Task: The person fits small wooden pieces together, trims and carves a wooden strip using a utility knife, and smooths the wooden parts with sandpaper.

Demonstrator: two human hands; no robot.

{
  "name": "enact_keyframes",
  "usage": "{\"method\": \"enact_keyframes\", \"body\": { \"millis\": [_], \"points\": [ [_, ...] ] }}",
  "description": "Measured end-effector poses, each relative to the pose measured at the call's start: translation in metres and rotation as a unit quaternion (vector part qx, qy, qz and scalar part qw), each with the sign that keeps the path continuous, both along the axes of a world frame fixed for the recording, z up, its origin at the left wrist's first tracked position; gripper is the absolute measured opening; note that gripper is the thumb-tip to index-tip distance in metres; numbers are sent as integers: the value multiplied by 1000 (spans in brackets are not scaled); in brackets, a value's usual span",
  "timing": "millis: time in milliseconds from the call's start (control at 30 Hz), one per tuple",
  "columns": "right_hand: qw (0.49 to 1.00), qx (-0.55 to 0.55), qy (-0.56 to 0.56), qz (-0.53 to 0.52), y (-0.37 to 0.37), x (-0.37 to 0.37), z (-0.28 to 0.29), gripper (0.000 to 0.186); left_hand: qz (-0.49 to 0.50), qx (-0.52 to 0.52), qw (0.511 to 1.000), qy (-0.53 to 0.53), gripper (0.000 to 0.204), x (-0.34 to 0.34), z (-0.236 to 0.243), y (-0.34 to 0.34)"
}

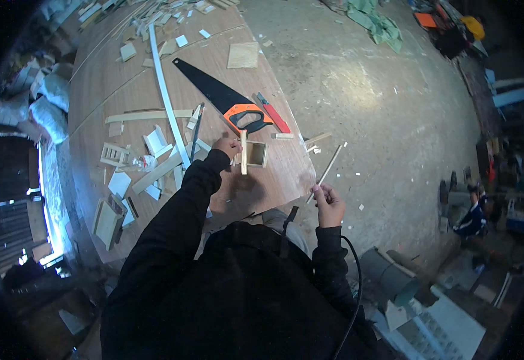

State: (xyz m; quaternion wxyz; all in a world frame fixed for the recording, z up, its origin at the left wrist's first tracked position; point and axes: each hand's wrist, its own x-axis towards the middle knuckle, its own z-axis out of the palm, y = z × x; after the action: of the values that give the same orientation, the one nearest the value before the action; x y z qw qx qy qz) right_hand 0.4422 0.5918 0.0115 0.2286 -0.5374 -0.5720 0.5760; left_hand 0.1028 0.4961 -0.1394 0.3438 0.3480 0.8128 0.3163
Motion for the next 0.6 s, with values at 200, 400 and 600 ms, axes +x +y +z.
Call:
{"method": "enact_keyframes", "body": {
  "millis": [200, 400, 600],
  "points": [
    [998, -3, 6, 55, 52, -21, -1, 28, 1, -51, 990, 130, 27, 13, 19, 0],
    [994, -19, 29, 104, 72, -54, -2, 28, 113, -26, 963, 242, 22, 52, 37, -20],
    [986, -23, 49, 160, 93, -81, -6, 28, 255, 110, 947, 163, 13, 71, 37, -48]
  ]
}}
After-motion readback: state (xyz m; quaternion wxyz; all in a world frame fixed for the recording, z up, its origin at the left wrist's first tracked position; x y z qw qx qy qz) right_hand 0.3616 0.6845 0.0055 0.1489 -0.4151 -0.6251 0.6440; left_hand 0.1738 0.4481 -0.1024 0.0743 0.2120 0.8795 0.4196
